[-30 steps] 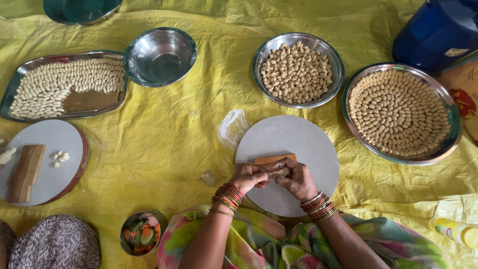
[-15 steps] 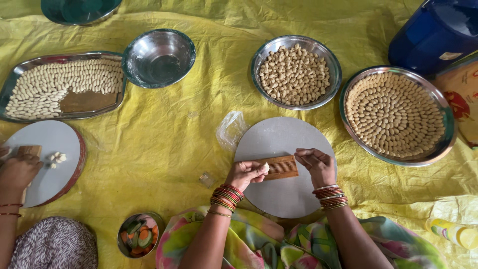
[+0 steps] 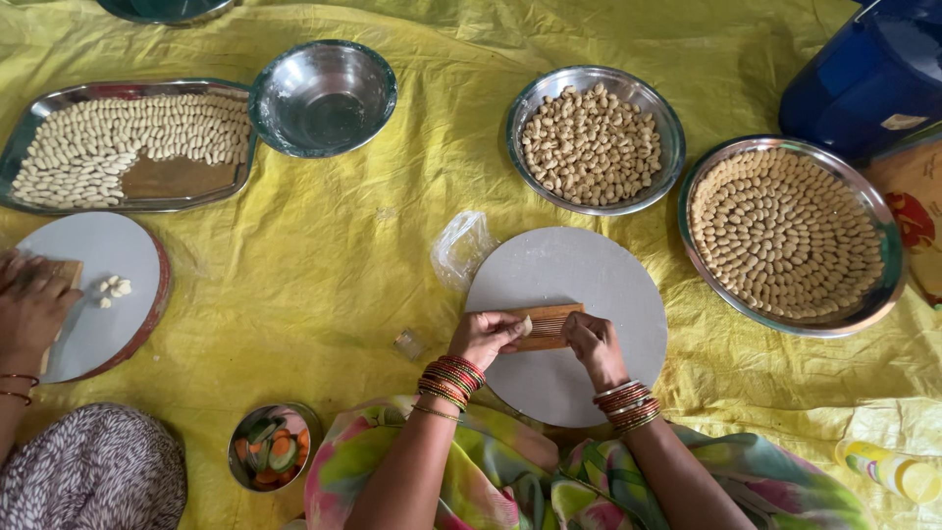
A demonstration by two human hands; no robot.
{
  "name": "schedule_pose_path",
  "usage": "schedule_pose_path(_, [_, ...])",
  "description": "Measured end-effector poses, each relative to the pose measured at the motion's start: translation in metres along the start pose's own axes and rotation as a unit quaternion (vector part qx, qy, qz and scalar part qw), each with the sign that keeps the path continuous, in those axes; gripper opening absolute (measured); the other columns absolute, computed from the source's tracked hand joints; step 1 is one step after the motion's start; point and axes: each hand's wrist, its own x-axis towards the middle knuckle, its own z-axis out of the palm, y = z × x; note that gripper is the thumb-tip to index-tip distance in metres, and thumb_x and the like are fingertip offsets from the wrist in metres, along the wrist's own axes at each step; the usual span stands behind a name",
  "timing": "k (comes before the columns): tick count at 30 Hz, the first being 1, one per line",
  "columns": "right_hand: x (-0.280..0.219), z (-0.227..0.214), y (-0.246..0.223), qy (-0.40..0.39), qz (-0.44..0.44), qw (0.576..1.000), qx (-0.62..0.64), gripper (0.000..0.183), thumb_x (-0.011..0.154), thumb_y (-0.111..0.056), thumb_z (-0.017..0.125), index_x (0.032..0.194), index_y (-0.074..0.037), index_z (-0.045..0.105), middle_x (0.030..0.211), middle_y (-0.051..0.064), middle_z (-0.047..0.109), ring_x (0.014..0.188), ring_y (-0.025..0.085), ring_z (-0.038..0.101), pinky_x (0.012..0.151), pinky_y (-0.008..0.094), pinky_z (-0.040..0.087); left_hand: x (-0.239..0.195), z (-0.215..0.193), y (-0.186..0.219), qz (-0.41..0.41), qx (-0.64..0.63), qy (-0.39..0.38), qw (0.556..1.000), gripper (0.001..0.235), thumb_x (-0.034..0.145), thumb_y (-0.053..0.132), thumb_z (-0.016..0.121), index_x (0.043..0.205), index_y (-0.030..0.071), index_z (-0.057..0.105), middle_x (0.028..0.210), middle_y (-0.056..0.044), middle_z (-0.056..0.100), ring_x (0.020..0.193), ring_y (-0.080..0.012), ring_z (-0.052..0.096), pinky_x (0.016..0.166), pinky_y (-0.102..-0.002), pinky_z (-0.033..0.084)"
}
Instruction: The person sits on a yellow floor cloth and repeatedly picks small dough balls from a metal bowl, then presses each one against a grooved wooden board to imprint ridges. The shaped pieces are placed into a second metal bowl. A second person works nearby on a separate tray.
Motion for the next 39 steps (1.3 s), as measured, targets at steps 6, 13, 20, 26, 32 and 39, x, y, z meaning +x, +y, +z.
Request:
schedule_pose_path(6, [-0.022,0.024,-0.046,0.014,-0.091,0.987,-0.135,0.039,0.076,-0.026,0.086,0.106,-0.004,0.075,0.059,0.002,0.049,0.055,0.012,0.043,0.052,0.032,0.039,0.005,0.000,-0.008,0.029,-0.039,-0.038,0.998,0.021,0.089,0.016,0.077,0.102,-0.001,0.077,0.087,-0.006,0.076,0.070,-0.0072,0.067,0.064,-0.023,0.057])
schedule_pose_path(13, [-0.031,0.033,-0.073,0.014,-0.203,0.952,-0.227,0.041,0.075,-0.019,0.086,0.115,-0.013,0.077,0.093,0.009,0.076,0.064,0.018,0.064,0.064,0.033,0.054,0.001,-0.004,-0.004,0.003,0.022,-0.031,0.999,0.019,0.088,0.016,0.079,0.096,0.000,0.076,0.082,-0.004,0.076,0.068,-0.0068,0.070,0.065,-0.022,0.059])
schedule_pose_path(20, [-0.031,0.032,-0.067,-0.003,-0.236,0.947,-0.217,0.035,0.079,-0.011,0.081,0.113,-0.011,0.077,0.095,0.010,0.076,0.075,0.020,0.072,0.068,0.034,0.058,0.000,0.000,-0.003,0.006,0.033,-0.029,0.999,0.024,0.086,0.024,0.082,0.094,0.001,0.078,0.077,-0.005,0.074,0.064,-0.0077,0.065,0.061,-0.023,0.056])
schedule_pose_path(26, [-0.027,0.029,-0.054,0.006,-0.240,0.953,-0.187,0.024,0.085,-0.007,0.074,0.109,-0.009,0.076,0.093,0.008,0.078,0.080,0.019,0.076,0.070,0.032,0.060,-0.002,0.001,0.005,-0.024,0.068,0.015,0.997,0.042,0.091,0.045,0.072,0.090,0.003,0.077,0.077,-0.005,0.077,0.068,-0.0103,0.072,0.065,-0.027,0.060])
schedule_pose_path(32, [-0.027,0.029,-0.048,0.019,-0.241,0.947,-0.210,0.016,0.086,-0.006,0.073,0.101,-0.008,0.077,0.088,0.009,0.076,0.074,0.020,0.073,0.067,0.033,0.057,-0.002,0.002,0.005,-0.028,0.054,0.019,0.998,0.038,0.091,0.044,0.072,0.090,0.006,0.074,0.081,-0.001,0.076,0.070,-0.0084,0.070,0.066,-0.027,0.059])
schedule_pose_path(39, [-0.025,0.031,-0.045,0.035,-0.106,0.981,-0.159,0.014,0.094,-0.006,0.068,0.107,-0.006,0.075,0.077,0.011,0.069,0.064,0.025,0.065,0.061,0.036,0.053,-0.001,-0.002,0.004,0.049,0.191,0.103,0.975,0.031,0.092,0.035,0.075,0.097,0.005,0.077,0.076,-0.001,0.075,0.068,-0.0083,0.064,0.064,-0.026,0.055])
